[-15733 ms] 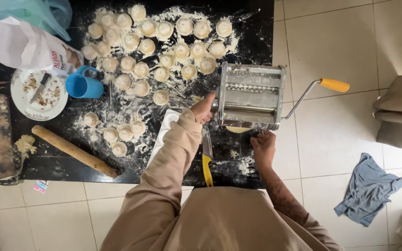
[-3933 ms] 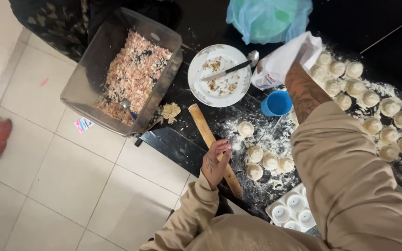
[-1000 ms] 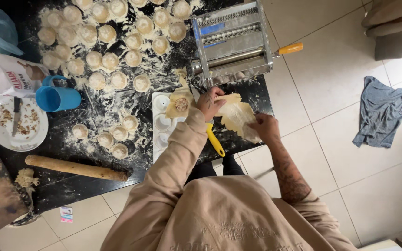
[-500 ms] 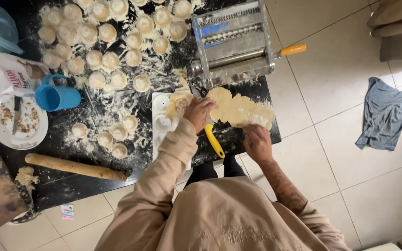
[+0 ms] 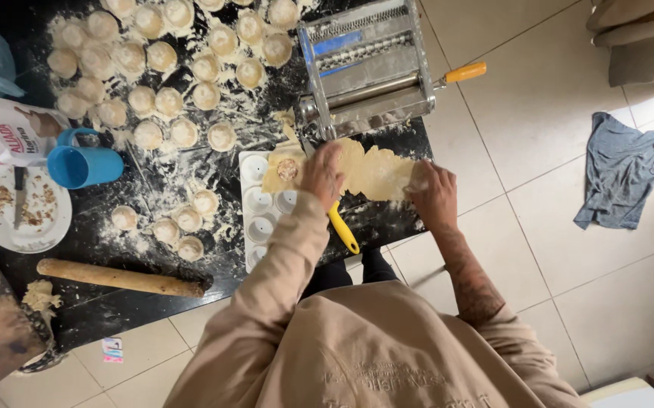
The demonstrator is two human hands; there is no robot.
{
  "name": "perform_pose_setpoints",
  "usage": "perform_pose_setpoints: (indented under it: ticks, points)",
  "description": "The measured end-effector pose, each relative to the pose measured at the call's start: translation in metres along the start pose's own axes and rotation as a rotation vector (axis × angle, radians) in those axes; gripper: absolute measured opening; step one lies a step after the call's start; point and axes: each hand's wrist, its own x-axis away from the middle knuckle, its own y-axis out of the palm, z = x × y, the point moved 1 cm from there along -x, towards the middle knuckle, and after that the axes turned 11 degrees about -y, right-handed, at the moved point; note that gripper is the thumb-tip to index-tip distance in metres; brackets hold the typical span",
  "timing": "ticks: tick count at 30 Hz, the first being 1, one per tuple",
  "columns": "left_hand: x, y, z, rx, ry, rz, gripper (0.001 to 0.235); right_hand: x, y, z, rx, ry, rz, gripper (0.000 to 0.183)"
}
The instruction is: The person prepares dumpling wrappers by hand, shaping dough balls and flattening them with a rolling pin. They then use a pasta machine to roll the dough into thin sheets, repeating the process for multiple pieces of dough.
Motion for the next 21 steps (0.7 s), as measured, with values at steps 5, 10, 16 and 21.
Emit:
perform_pose_setpoints:
  ticks: [5,10,16,21]
  points:
    - [-0.034,0.014,0.005,-0.008,-0.167,-0.039,0.09,-0.018,-0.001,0.015,-0.169,0.256,-0.041,0.057]
    - [-0.012,0.0,0.031,0.189,-0.103,-0.023,0.075,-0.006,-0.022,-0.001,-0.306,0.219,-0.011,0.023]
    - [0.039,0.012,0.077,0.28,0.251,-0.094,0.092,-0.005,-0.049,-0.02,-0.836,0.581,-0.103,0.013]
    - [0.042,0.058,0.083,0.579,-0.23,-0.367,0.031,-0.007,-0.047,-0.04,-1.241,0.484,-0.077,0.033]
